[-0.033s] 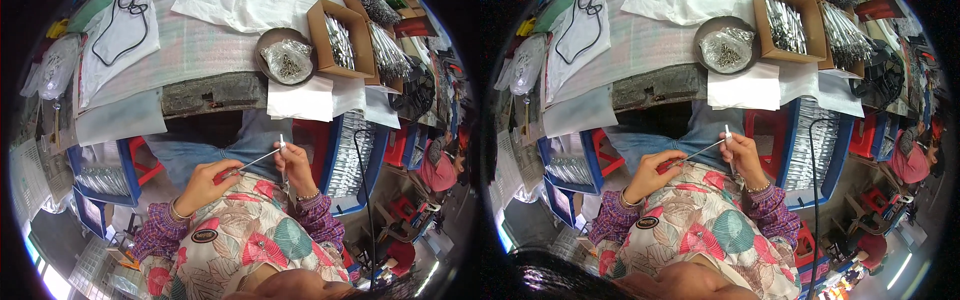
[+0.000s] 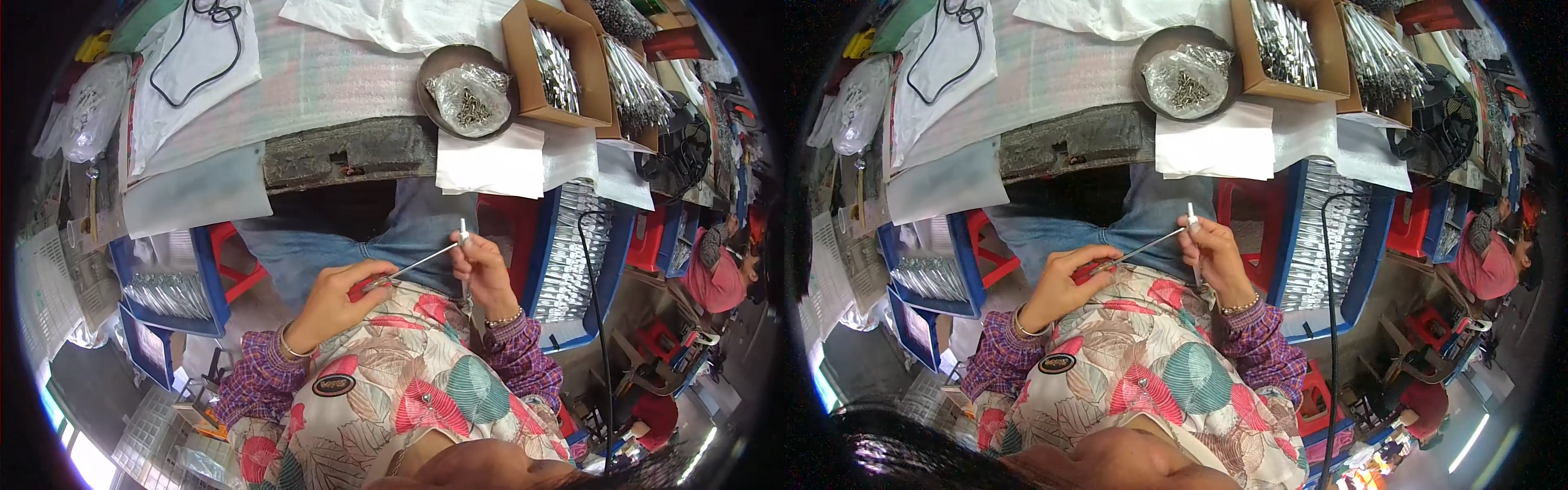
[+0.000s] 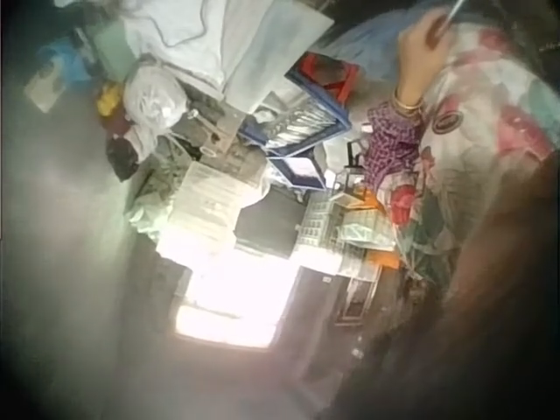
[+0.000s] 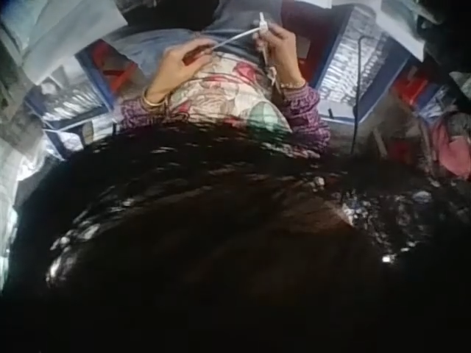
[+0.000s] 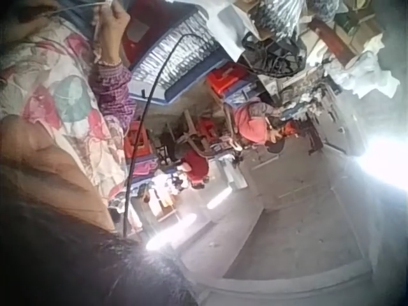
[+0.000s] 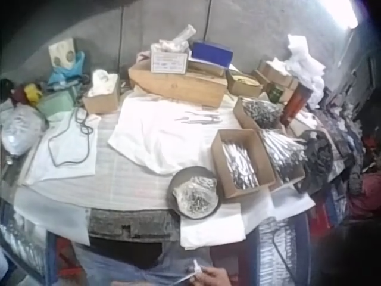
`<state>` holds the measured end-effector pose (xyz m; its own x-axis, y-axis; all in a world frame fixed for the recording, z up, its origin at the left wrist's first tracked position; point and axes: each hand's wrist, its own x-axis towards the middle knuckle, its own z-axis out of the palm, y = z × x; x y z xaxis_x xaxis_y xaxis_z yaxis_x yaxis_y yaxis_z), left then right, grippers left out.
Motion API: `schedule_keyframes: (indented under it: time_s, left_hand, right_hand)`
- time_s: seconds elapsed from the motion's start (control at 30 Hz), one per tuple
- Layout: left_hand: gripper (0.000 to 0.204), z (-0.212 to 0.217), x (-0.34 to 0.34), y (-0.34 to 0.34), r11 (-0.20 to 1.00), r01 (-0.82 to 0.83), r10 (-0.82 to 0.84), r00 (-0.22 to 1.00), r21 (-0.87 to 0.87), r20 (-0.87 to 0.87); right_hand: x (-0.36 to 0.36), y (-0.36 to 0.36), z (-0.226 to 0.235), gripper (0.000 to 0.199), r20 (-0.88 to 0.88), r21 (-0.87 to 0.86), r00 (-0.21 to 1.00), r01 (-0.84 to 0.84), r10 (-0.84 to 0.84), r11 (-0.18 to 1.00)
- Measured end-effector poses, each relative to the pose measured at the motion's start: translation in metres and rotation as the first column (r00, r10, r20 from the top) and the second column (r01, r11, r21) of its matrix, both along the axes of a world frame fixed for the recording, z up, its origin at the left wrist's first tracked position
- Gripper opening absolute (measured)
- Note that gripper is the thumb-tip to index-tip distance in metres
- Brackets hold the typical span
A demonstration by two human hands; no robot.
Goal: Assembling small hardware components by applying adhesive or sealant to pins and organizing them into a tray.
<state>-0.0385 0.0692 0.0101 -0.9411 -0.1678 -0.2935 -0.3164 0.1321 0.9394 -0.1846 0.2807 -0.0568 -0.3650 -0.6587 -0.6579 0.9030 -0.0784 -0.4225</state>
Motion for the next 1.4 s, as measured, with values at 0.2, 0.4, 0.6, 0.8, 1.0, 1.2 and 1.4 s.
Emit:
schedule_keyframes:
  time_s: [0.2, 0.4, 0.6, 0.8, 1.0, 1.2, 1.4]
  left_hand:
    - [0.027, 0.003, -0.002, 0.001, 1.0, 0.017, -0.017, 1.0, -0.004, -0.008]
    - [0.026, 0.002, -0.002, 0.004, 1.0, 0.031, -0.031, 0.999, 0.004, 0.023]
    - [0.026, 0.001, -0.002, 0.008, 1.0, 0.03, -0.03, 1.0, 0.007, -0.005]
    - [0.027, 0.001, -0.002, 0.008, 0.999, 0.034, -0.035, 0.999, 0.022, 0.036]
    - [0.028, -0.002, -0.002, 0.008, 0.999, 0.033, -0.034, 0.999, 0.021, 0.033]
    - [0.029, 0.001, -0.003, 0.008, 0.999, 0.033, -0.036, 0.996, 0.041, 0.079]
    - [0.029, 0.002, -0.003, 0.006, 0.998, 0.043, -0.046, 0.995, 0.041, 0.091]
  right_hand:
    - [-0.006, 0.015, -0.018, 0.017, 0.654, -0.364, 0.754, 0.383, -0.06, 0.849]
    - [-0.004, 0.017, -0.02, 0.014, 0.669, -0.385, 0.742, 0.395, -0.042, 0.834]
    - [-0.004, 0.016, -0.021, 0.015, 0.664, -0.372, 0.746, 0.378, -0.041, 0.848]
    - [-0.003, 0.016, -0.02, 0.016, 0.629, -0.35, 0.775, 0.347, -0.056, 0.87]
    - [-0.003, 0.016, -0.018, 0.017, 0.577, -0.302, 0.813, 0.304, -0.081, 0.903]
    - [-0.003, 0.016, -0.018, 0.018, 0.506, -0.283, 0.858, 0.257, -0.084, 0.924]
    - [-0.002, 0.014, -0.015, 0.019, 0.396, -0.221, 0.913, 0.196, -0.096, 0.955]
